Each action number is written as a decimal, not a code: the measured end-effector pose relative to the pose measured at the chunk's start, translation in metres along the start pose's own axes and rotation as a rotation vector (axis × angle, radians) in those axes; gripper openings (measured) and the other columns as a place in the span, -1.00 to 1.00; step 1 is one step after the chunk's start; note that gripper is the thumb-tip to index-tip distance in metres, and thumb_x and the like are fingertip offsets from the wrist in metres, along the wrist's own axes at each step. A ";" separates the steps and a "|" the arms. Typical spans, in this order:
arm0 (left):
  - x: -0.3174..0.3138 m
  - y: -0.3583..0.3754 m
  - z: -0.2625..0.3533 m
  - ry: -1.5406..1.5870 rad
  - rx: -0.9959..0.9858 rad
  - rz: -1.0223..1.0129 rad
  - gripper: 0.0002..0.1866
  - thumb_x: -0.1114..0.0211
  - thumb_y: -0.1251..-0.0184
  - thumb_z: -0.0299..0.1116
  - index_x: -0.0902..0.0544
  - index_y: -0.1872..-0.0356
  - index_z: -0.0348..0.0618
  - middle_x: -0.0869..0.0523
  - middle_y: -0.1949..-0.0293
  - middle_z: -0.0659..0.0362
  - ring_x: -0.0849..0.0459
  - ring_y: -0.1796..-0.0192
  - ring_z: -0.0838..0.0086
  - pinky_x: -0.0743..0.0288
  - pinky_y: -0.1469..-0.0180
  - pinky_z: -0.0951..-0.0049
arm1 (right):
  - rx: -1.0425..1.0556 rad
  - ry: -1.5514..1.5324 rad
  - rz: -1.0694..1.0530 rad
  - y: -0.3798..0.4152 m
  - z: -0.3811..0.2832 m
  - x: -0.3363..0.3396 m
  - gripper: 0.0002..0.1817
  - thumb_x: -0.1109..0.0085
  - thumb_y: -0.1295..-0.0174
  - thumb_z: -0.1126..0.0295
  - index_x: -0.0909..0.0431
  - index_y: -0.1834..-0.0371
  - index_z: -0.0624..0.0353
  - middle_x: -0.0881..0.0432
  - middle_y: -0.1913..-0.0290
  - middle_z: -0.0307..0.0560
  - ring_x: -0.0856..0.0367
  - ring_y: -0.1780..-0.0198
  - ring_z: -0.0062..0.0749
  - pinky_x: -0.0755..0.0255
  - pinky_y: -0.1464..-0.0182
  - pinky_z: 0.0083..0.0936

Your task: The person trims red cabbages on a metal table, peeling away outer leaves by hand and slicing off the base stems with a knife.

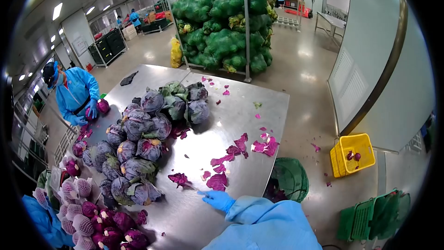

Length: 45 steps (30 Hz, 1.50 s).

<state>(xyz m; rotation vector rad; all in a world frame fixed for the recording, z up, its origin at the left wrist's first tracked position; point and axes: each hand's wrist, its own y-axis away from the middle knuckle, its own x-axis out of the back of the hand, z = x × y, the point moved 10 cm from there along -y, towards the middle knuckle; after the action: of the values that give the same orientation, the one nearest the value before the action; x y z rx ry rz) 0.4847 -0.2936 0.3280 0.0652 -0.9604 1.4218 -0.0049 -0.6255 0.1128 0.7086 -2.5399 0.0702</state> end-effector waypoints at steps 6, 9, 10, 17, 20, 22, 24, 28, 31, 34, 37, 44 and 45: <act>-0.155 0.175 0.125 0.350 -0.308 -0.580 -0.43 -0.39 -0.18 -0.32 -0.44 -0.20 -0.28 -0.52 -0.16 -0.06 -0.49 -0.18 0.14 -0.36 -0.25 0.21 | 0.098 -0.218 0.346 -0.033 0.031 0.089 -0.56 -0.11 -0.21 0.51 -0.51 -0.21 0.09 -0.56 -0.10 -0.01 -0.57 -0.05 -0.22 -0.42 -0.14 -0.32; -0.227 0.281 0.173 0.293 -0.373 -0.864 -0.27 -0.43 -0.12 -0.25 -0.32 -0.29 -0.33 -0.37 -0.30 -0.14 -0.31 -0.36 0.02 -0.13 -0.44 0.14 | 0.208 0.309 0.473 -0.055 0.006 0.136 -0.64 -0.12 -0.14 0.53 -0.62 -0.02 -0.01 -0.59 -0.07 -0.07 -0.54 -0.04 -0.11 -0.38 -0.17 -0.30; -0.249 0.305 0.176 0.316 -0.458 -0.871 -0.08 -0.46 -0.09 -0.12 -0.18 -0.38 -0.36 -0.22 -0.38 -0.20 -0.17 -0.44 -0.04 -0.01 -0.48 0.13 | 0.188 0.489 0.469 -0.062 0.002 0.142 -0.65 -0.13 -0.12 0.52 -0.64 0.03 -0.06 -0.60 -0.06 -0.09 -0.52 -0.06 -0.09 -0.34 -0.21 -0.30; -0.308 0.325 0.260 0.018 -0.542 -0.903 0.44 -0.62 0.34 0.12 0.18 -0.50 -0.25 0.07 -0.48 -0.24 0.09 -0.51 -0.12 0.16 -0.50 0.00 | -0.230 0.814 0.584 -0.117 0.062 0.183 -0.63 -0.12 -0.17 0.24 -0.56 -0.09 -0.33 -0.49 -0.22 -0.23 -0.36 -0.25 -0.11 0.02 -0.32 0.29; -0.356 0.301 0.248 0.013 -0.537 -0.970 0.56 -0.65 0.50 0.19 0.26 -0.51 -0.18 0.17 -0.50 -0.20 0.17 -0.53 -0.12 0.20 -0.46 -0.18 | -0.340 0.936 0.713 -0.105 0.084 0.232 -0.65 -0.07 -0.22 0.17 -0.55 -0.09 -0.35 -0.48 -0.18 -0.22 -0.34 -0.25 -0.08 0.00 -0.28 0.31; -0.380 0.298 0.253 -0.045 -0.601 -1.106 0.63 -0.67 0.60 0.21 0.29 -0.51 -0.14 0.24 -0.52 -0.16 0.23 -0.55 -0.11 0.23 -0.44 -0.27 | -0.497 0.891 0.762 -0.079 0.094 0.275 -0.67 -0.04 -0.25 0.13 -0.54 -0.10 -0.35 -0.48 -0.17 -0.19 -0.32 -0.26 -0.05 -0.03 -0.26 0.31; -0.389 0.316 0.266 -0.266 -0.703 -1.333 0.67 -0.69 0.67 0.19 0.31 -0.51 -0.13 0.29 -0.53 -0.15 0.27 -0.55 -0.11 0.26 -0.43 -0.31 | -0.711 0.734 0.746 -0.051 0.116 0.309 -0.67 -0.01 -0.27 0.10 -0.53 -0.10 -0.35 -0.47 -0.17 -0.17 -0.30 -0.28 -0.04 -0.06 -0.23 0.31; -0.392 0.379 0.317 -0.210 -0.835 -1.381 0.70 -0.68 0.73 0.19 0.31 -0.51 -0.18 0.26 -0.53 -0.14 0.31 -0.55 -0.09 0.35 -0.43 -0.34 | -0.672 0.632 0.678 -0.053 0.158 0.298 -0.65 -0.10 -0.21 0.13 -0.54 -0.09 -0.33 -0.39 -0.26 -0.19 -0.28 -0.30 -0.03 0.02 -0.25 0.36; -0.397 0.428 0.372 -0.081 -0.887 -1.394 0.64 -0.66 0.66 0.17 0.27 -0.51 -0.18 0.22 -0.53 -0.12 0.30 -0.56 -0.03 0.36 -0.45 -0.29 | -0.376 0.560 0.478 -0.078 0.139 0.262 -0.59 -0.15 -0.11 0.16 -0.53 -0.10 -0.33 -0.46 -0.20 -0.20 -0.34 -0.28 -0.11 0.00 -0.31 0.20; -0.412 0.490 0.400 -0.060 -0.982 -1.345 0.54 -0.60 0.50 0.22 0.24 -0.51 -0.18 0.24 -0.53 -0.12 0.27 -0.56 -0.05 0.32 -0.45 -0.29 | -0.205 0.622 0.375 -0.089 0.133 0.224 -0.57 -0.15 -0.07 0.22 -0.54 -0.09 -0.26 -0.52 -0.15 -0.17 -0.38 -0.28 -0.14 -0.03 -0.36 0.08; -0.395 0.529 0.410 -0.119 -0.869 -1.265 0.30 -0.40 0.10 0.20 0.24 -0.50 -0.27 0.20 -0.51 -0.18 0.24 -0.55 -0.12 0.30 -0.44 -0.30 | 0.023 0.439 0.366 -0.054 0.121 0.234 -0.73 -0.13 -0.08 0.29 -0.63 0.14 0.03 -0.60 0.12 -0.03 -0.58 0.04 -0.02 -0.38 -0.10 -0.19; -0.248 0.611 0.398 0.321 -1.021 -1.722 -0.04 -0.42 0.01 0.03 -0.20 -0.46 0.05 0.09 -0.49 -0.21 0.15 -0.51 -0.23 0.13 -0.46 -0.17 | -0.119 -0.283 0.407 0.157 0.187 0.276 -0.56 0.00 -0.22 0.68 -0.46 -0.21 0.26 -0.59 -0.13 -0.08 -0.50 -0.21 -0.32 -0.30 -0.29 -0.42; -0.234 0.594 0.395 0.450 -0.972 -1.736 -0.16 -0.41 -0.04 -0.02 -0.31 -0.40 0.02 0.00 -0.47 -0.17 0.03 -0.47 -0.22 0.03 -0.46 -0.08 | -0.187 -0.193 0.421 0.183 0.203 0.281 -0.55 0.01 -0.24 0.67 -0.45 -0.22 0.25 -0.58 -0.14 -0.09 -0.49 -0.20 -0.33 -0.29 -0.29 -0.43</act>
<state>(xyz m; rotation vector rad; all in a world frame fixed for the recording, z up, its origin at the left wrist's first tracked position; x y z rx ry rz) -0.1869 -0.5774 0.1499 -0.1266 -0.6906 -0.6493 -0.3961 -0.6361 0.0852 0.1054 -2.7941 -0.0978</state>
